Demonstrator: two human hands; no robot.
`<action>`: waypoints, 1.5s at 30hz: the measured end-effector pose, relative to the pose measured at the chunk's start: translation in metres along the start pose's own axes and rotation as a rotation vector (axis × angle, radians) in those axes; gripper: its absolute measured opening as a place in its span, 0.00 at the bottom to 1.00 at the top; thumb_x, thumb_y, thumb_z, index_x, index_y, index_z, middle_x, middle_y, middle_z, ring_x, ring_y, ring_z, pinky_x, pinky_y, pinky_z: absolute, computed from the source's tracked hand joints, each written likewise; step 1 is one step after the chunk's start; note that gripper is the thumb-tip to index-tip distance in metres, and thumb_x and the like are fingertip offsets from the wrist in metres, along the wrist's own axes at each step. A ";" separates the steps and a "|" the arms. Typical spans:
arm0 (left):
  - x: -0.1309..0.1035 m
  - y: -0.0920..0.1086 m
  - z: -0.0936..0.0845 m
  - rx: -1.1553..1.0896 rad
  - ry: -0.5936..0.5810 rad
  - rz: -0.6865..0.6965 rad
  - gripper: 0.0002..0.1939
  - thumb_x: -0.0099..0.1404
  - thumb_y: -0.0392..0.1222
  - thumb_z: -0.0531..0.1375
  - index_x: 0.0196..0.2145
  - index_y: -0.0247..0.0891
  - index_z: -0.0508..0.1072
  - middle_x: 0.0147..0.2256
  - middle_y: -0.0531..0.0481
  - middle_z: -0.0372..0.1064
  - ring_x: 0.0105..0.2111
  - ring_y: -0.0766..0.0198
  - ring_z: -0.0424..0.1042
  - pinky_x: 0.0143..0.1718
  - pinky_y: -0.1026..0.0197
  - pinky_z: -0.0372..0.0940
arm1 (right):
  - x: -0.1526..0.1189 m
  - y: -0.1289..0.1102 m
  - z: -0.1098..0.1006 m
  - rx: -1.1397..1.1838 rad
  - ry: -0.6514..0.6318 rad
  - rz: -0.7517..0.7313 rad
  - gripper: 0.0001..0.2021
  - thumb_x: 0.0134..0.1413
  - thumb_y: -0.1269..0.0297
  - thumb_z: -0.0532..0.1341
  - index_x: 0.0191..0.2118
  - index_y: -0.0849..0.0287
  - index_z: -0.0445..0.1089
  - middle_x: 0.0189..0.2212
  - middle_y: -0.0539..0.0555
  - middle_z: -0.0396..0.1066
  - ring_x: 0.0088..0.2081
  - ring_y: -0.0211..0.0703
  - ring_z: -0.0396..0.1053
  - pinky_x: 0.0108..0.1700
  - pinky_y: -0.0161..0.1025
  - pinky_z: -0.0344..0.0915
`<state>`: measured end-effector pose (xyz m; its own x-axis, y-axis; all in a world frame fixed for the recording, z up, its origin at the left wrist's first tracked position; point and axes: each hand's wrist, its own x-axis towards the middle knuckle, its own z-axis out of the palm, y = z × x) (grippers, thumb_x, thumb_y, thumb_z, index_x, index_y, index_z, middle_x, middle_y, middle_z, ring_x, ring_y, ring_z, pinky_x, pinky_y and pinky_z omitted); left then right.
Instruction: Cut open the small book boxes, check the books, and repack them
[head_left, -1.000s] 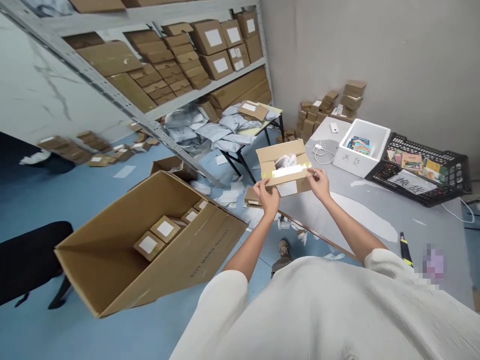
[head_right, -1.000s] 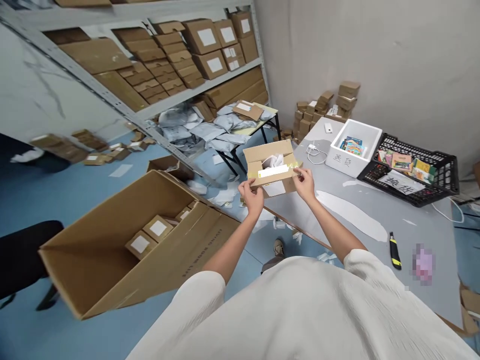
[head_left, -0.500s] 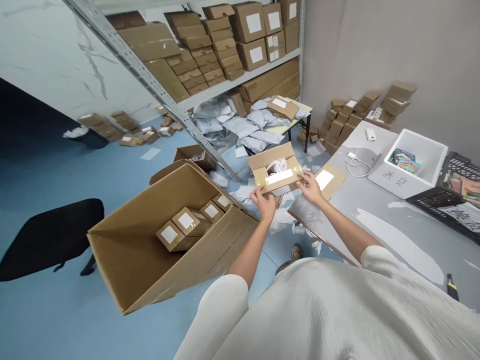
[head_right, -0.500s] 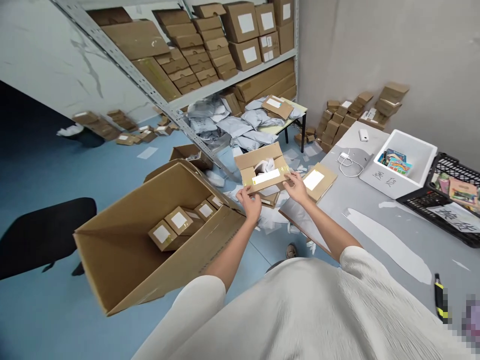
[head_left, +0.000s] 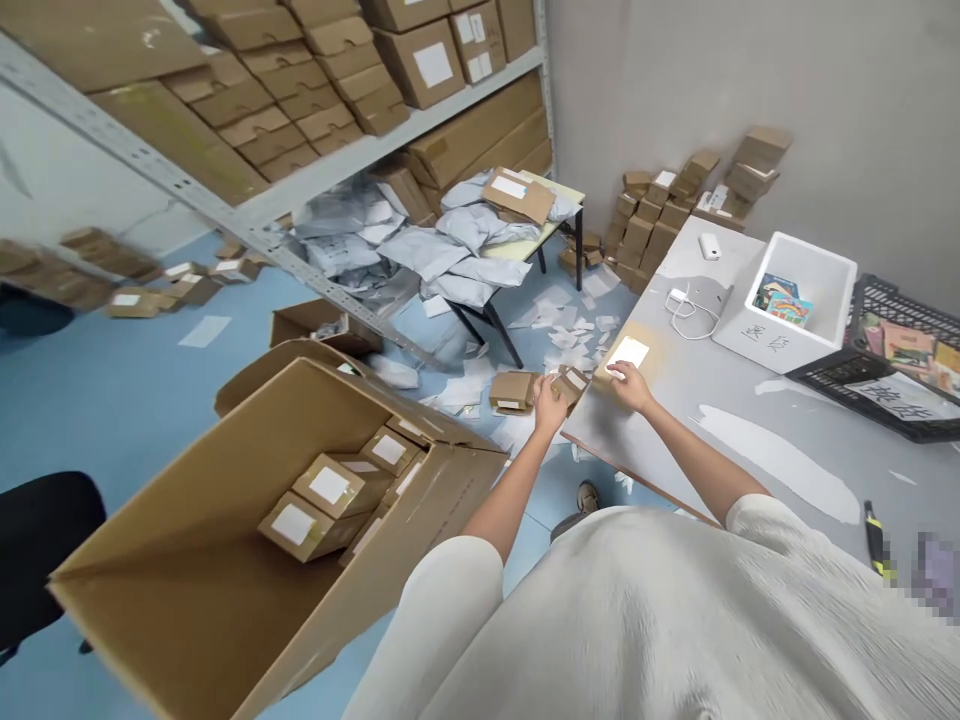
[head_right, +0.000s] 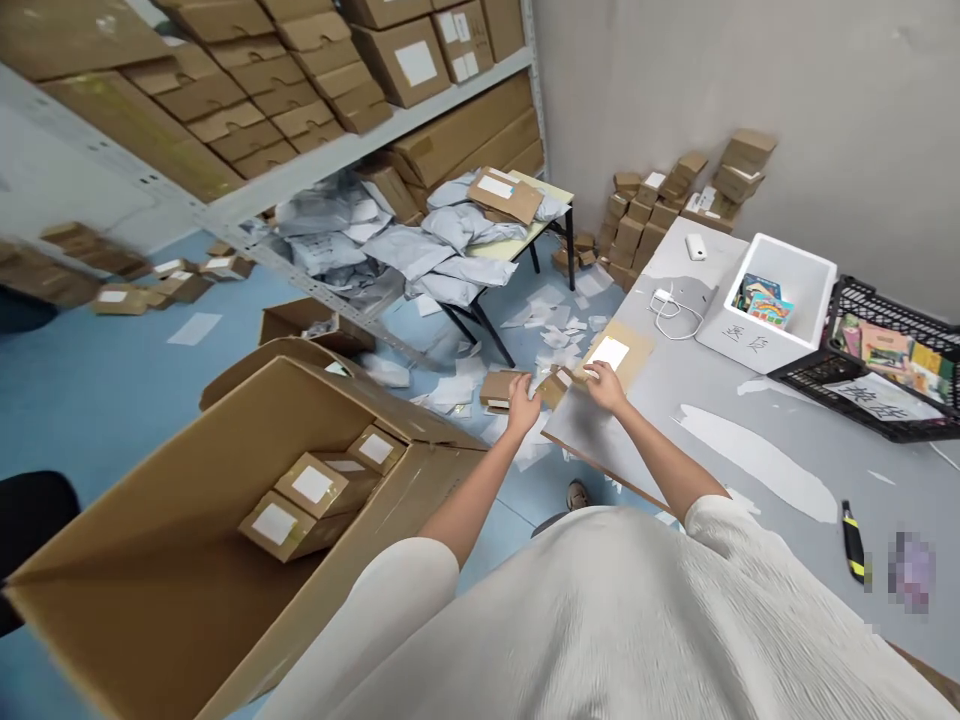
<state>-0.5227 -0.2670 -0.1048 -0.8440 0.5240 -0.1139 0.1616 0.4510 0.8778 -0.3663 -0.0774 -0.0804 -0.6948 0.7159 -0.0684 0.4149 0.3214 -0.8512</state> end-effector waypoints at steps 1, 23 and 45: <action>0.003 0.003 0.009 0.004 -0.037 0.015 0.31 0.60 0.29 0.64 0.61 0.44 0.74 0.68 0.39 0.63 0.73 0.47 0.61 0.76 0.45 0.56 | -0.002 0.006 -0.006 -0.012 0.020 0.025 0.16 0.57 0.60 0.65 0.51 0.51 0.81 0.61 0.59 0.72 0.67 0.59 0.66 0.73 0.58 0.61; -0.012 0.068 0.139 0.137 -0.505 0.169 0.16 0.61 0.35 0.66 0.48 0.39 0.79 0.39 0.47 0.71 0.48 0.51 0.75 0.57 0.51 0.71 | -0.094 0.063 -0.091 0.065 0.296 0.418 0.17 0.51 0.58 0.69 0.48 0.51 0.81 0.57 0.56 0.78 0.57 0.55 0.76 0.66 0.55 0.69; -0.224 0.148 0.340 0.271 -0.784 0.289 0.25 0.64 0.39 0.69 0.58 0.38 0.78 0.49 0.42 0.75 0.46 0.55 0.77 0.53 0.58 0.70 | -0.301 0.213 -0.288 0.112 0.489 0.498 0.18 0.52 0.61 0.67 0.50 0.52 0.81 0.56 0.56 0.79 0.58 0.56 0.76 0.67 0.56 0.69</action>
<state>-0.1360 -0.0722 -0.1078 -0.1731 0.9447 -0.2786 0.5148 0.3279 0.7921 0.1002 -0.0457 -0.0909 -0.0833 0.9662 -0.2438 0.5338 -0.1633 -0.8297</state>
